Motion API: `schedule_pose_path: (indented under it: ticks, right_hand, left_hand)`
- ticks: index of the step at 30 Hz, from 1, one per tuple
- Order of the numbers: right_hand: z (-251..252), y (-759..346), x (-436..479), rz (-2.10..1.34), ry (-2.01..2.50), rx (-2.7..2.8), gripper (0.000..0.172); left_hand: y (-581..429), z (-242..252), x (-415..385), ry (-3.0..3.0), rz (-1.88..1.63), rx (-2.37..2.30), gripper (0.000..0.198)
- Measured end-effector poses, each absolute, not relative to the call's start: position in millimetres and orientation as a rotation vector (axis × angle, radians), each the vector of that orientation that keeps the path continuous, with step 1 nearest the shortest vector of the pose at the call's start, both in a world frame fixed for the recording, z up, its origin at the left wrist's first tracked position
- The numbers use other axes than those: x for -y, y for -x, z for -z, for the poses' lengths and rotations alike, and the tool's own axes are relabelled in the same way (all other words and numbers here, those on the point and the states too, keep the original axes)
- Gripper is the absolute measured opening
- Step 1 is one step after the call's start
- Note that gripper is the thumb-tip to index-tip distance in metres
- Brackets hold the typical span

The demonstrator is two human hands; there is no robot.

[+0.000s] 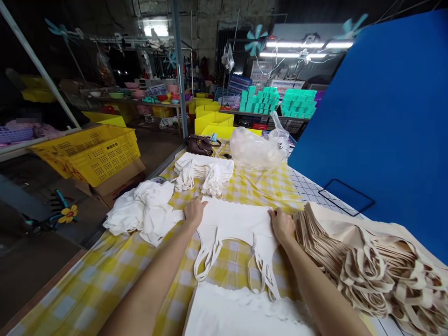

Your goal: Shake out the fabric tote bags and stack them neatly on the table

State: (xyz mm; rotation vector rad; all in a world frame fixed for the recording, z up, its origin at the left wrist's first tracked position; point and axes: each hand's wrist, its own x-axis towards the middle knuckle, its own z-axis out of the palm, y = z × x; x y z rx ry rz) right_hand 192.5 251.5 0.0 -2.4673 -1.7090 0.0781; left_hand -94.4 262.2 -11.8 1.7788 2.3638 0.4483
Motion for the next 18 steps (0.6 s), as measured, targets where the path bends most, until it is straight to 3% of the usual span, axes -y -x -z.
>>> schedule_pose_path:
  ticks: [6,10,14,18]
  right_hand:
    - [5,-193,-252,-0.036,2.482,1.714,0.039]
    - [8,-192,-252,-0.031,2.471,1.730,0.037]
    - [5,-190,-251,-0.032,2.456,1.743,0.035]
    - [-13,-185,-243,-0.032,2.433,1.752,0.035]
  left_hand:
    - [93,12,-260,-1.774,-0.417,-2.442,0.041]
    - [91,11,-256,-2.105,-0.470,-2.496,0.041]
    - [86,13,-245,-2.546,-0.456,-2.186,0.048]
    - [84,21,-233,-2.556,-0.245,-1.896,0.053]
